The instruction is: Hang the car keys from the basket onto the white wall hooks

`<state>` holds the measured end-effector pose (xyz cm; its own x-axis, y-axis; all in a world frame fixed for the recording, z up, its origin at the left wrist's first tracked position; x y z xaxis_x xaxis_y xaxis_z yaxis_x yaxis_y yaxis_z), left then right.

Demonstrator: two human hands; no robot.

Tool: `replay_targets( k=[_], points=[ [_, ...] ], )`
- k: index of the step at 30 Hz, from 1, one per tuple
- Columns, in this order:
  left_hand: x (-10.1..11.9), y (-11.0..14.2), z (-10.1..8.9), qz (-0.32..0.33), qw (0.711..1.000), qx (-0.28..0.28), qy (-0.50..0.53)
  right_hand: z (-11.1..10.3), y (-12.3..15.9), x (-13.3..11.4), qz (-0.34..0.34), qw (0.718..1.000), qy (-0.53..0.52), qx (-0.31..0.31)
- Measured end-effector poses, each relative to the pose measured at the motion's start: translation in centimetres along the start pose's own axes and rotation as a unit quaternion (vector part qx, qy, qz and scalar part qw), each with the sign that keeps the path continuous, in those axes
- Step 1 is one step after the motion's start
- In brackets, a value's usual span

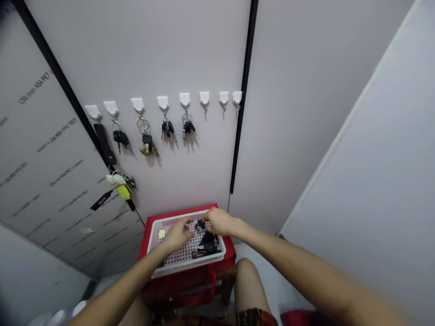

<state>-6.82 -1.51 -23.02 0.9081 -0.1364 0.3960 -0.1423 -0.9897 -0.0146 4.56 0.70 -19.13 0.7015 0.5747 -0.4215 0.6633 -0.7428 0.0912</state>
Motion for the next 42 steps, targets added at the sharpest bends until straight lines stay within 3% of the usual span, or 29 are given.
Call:
replay_targets(
  k=[2, 5, 9, 14, 18, 21, 25, 30, 33, 38, 42],
  points=[
    [0.1, 0.8, 2.4, 0.007, 0.999, -0.039, -0.012, 2.3, 0.5, 0.4, -0.001, 0.998, 0.04, -0.042],
    [1.1, 1.5, 3.7, 0.018, 0.997, -0.062, -0.046, 3.4, 0.7, 0.2, -0.009, 0.997, 0.056, -0.055],
    [1.7, 1.5, 3.8, 0.027, 0.992, -0.1, -0.072, 3.3, 0.9, 0.0, -0.001, 0.997, 0.039, -0.072],
    [0.2, 1.2, 3.4, -0.001, 0.989, -0.117, -0.09, 3.4, 1.4, 0.3, -0.014, 0.996, 0.026, -0.084],
    [-1.4, 1.1, 3.2, -0.014, 0.993, -0.09, -0.07, 4.0, 1.4, 0.2, -0.018, 0.996, 0.068, -0.052],
    [-1.6, 1.3, 3.7, 0.004, 0.993, -0.119, -0.019, 4.3, 1.0, -0.2, -0.038, 0.997, 0.066, -0.018],
    [-1.5, 1.6, 3.5, -0.015, 0.993, -0.115, -0.001, 3.6, 0.1, -0.2, -0.029, 0.999, -0.03, 0.021],
    [-1.8, 1.5, 2.8, -0.053, 0.995, -0.08, -0.003, 1.1, -0.8, 0.3, -0.002, 0.989, -0.13, 0.073],
    [-1.8, 1.7, 3.0, -0.054, 0.994, -0.087, -0.025, 0.1, -1.0, 0.6, 0.0, 0.987, -0.138, 0.089],
    [-1.3, 2.0, 3.6, -0.04, 0.983, -0.17, -0.053, 0.3, -0.5, 1.5, 0.028, 0.992, -0.086, 0.084],
    [-1.4, 0.9, 1.5, -0.051, 0.987, -0.148, 0.018, 0.4, 0.4, 0.4, -0.011, 0.991, -0.097, 0.093]
  ],
)
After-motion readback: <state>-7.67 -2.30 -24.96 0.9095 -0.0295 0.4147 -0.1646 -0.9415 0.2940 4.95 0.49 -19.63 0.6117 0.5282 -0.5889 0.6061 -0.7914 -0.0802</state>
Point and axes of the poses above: each hand's wrist, its own y-axis away from the middle knuckle, its own z-axis out of the palm, x = y × z, the point moved 5 cm from there along -y, towards the middle knuckle, and after that the axes turned 15 degrees about -y, right-handed, at the moved point
